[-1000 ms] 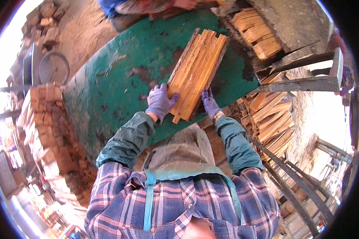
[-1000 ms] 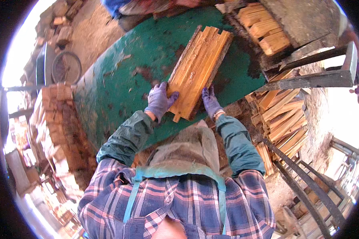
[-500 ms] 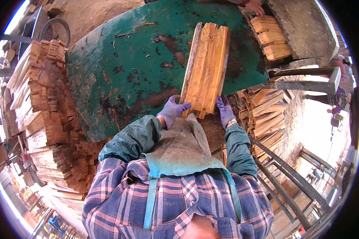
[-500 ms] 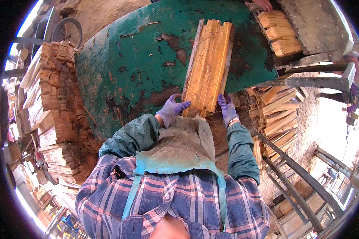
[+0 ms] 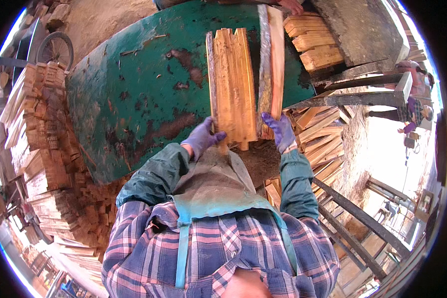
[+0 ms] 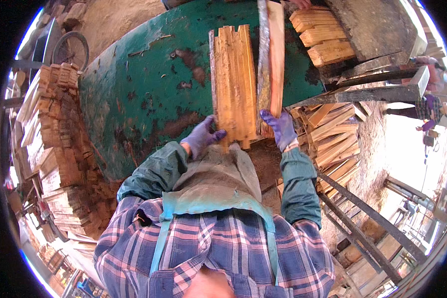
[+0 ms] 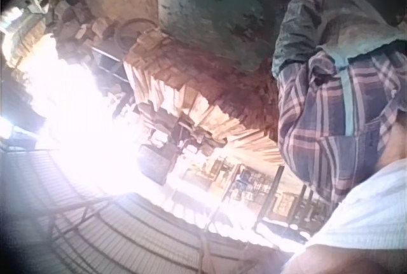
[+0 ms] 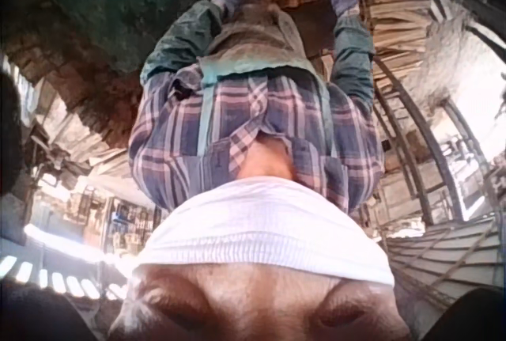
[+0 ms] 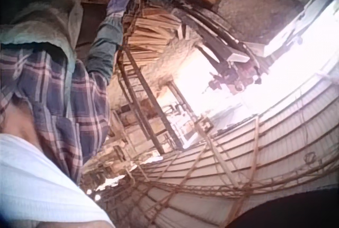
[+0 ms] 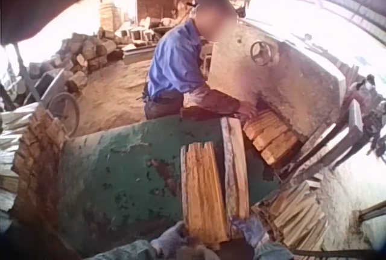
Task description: The person picks up wooden planks from a pile and stacks them on a green metal table. The person wears purple gloves and a plaid shirt while handling the wood in a workshop environment.
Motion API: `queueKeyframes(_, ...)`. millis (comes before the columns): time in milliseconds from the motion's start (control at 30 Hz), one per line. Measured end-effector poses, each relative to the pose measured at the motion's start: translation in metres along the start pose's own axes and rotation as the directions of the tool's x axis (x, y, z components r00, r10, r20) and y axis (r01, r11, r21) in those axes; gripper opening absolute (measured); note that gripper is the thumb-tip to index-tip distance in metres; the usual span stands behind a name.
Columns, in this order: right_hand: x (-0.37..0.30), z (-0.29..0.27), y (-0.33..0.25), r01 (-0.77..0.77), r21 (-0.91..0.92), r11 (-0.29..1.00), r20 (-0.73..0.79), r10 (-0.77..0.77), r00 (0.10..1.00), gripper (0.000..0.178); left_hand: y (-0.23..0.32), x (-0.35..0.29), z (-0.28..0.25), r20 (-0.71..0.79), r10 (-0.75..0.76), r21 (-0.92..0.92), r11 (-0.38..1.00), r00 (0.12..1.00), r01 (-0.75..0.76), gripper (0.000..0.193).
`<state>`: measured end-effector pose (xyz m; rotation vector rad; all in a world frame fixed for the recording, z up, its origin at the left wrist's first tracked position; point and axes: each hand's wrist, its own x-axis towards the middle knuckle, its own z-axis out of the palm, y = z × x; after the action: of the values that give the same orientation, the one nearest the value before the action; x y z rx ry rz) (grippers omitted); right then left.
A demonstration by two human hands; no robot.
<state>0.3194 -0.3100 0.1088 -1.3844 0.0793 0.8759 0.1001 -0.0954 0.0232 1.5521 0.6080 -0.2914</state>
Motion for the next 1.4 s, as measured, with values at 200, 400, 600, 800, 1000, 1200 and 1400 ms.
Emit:
queueKeyframes(200,0.03,0.044,-0.007,0.019,-0.901,0.433,-0.019,-0.082,0.996,0.078,0.014,-0.009,0.068,-0.162,-0.087,-0.632,0.774,0.983,-0.035,0.088)
queueKeyframes(400,0.029,0.049,0.004,0.086,-0.89,0.447,0.013,-0.163,0.987,0.064,0.041,-0.011,0.051,0.0,-0.148,-0.771,0.63,0.989,0.094,0.06)
queueKeyframes(600,-0.003,0.075,0.018,0.084,-0.814,0.575,0.039,-0.09,0.995,0.062,0.078,-0.038,0.023,0.096,-0.045,-0.739,0.666,0.994,0.102,0.04)
queueKeyframes(800,-0.03,0.066,0.064,0.251,-0.626,0.738,0.174,-0.182,0.968,0.05,0.104,-0.076,0.033,0.004,0.089,-0.72,0.691,0.996,-0.059,0.052)
queueKeyframes(1000,-0.106,0.01,0.103,0.562,-0.588,0.581,0.069,-0.656,0.751,0.05,0.14,-0.089,0.061,-0.01,0.451,0.311,0.85,0.893,-0.426,0.08)
queueKeyframes(1200,-0.2,-0.012,0.074,0.107,0.293,0.95,-0.286,-0.02,0.958,0.054,0.139,-0.067,0.129,0.491,0.373,0.239,0.811,0.787,-0.534,0.069)
queueKeyframes(1400,-0.165,-0.119,0.055,0.117,0.288,0.95,-0.591,0.081,0.802,0.046,0.148,-0.022,0.164,0.699,0.182,0.195,0.882,0.691,-0.43,0.055)
